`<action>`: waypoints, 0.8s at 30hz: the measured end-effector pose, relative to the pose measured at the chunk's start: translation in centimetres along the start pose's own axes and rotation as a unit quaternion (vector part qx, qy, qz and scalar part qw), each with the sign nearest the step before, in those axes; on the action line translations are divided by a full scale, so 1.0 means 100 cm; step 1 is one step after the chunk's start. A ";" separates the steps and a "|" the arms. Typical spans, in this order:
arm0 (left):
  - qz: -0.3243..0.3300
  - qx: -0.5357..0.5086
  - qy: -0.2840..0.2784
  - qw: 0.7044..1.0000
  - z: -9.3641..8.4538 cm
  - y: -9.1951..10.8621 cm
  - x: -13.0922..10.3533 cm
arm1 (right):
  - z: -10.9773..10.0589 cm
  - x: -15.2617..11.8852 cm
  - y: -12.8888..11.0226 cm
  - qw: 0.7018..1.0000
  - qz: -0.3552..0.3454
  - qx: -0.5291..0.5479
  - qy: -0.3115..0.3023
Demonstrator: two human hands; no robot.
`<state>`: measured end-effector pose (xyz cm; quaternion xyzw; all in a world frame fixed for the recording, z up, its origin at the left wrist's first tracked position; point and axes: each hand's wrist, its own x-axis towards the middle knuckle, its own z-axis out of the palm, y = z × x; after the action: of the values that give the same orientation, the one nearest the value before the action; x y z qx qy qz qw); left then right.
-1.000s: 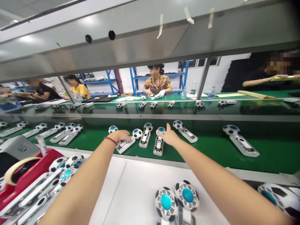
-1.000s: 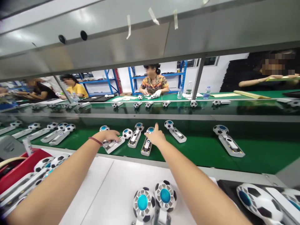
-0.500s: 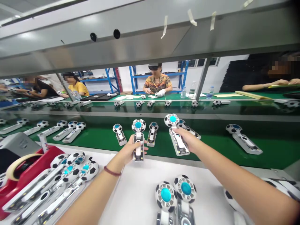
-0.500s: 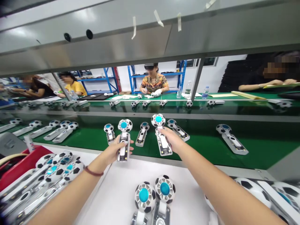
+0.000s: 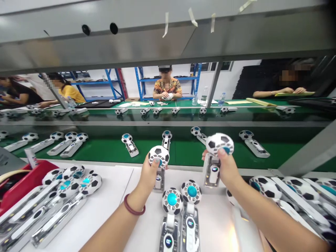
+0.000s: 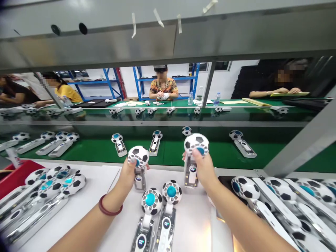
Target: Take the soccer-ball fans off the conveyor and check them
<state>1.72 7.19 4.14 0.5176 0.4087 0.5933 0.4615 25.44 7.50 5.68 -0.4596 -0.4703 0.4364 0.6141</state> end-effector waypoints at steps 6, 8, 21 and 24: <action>-0.071 -0.019 -0.068 0.995 -0.018 -0.036 -0.022 | -0.017 -0.018 0.037 0.976 0.107 -0.138 -0.128; -0.098 -0.038 -0.091 0.990 -0.021 -0.040 -0.026 | -0.012 -0.019 0.037 0.965 0.122 -0.170 -0.160; -0.133 -0.168 -0.193 0.958 -0.011 0.041 -0.041 | 0.009 -0.045 -0.041 0.943 0.201 0.186 -0.191; -0.163 -0.183 -0.173 0.954 -0.002 0.058 -0.052 | 0.017 -0.059 -0.043 0.925 0.207 0.218 -0.233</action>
<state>0.99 0.78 8.49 0.4455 0.2856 0.4762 0.7022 23.15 1.20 9.01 -0.2875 -0.3877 0.7400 0.4684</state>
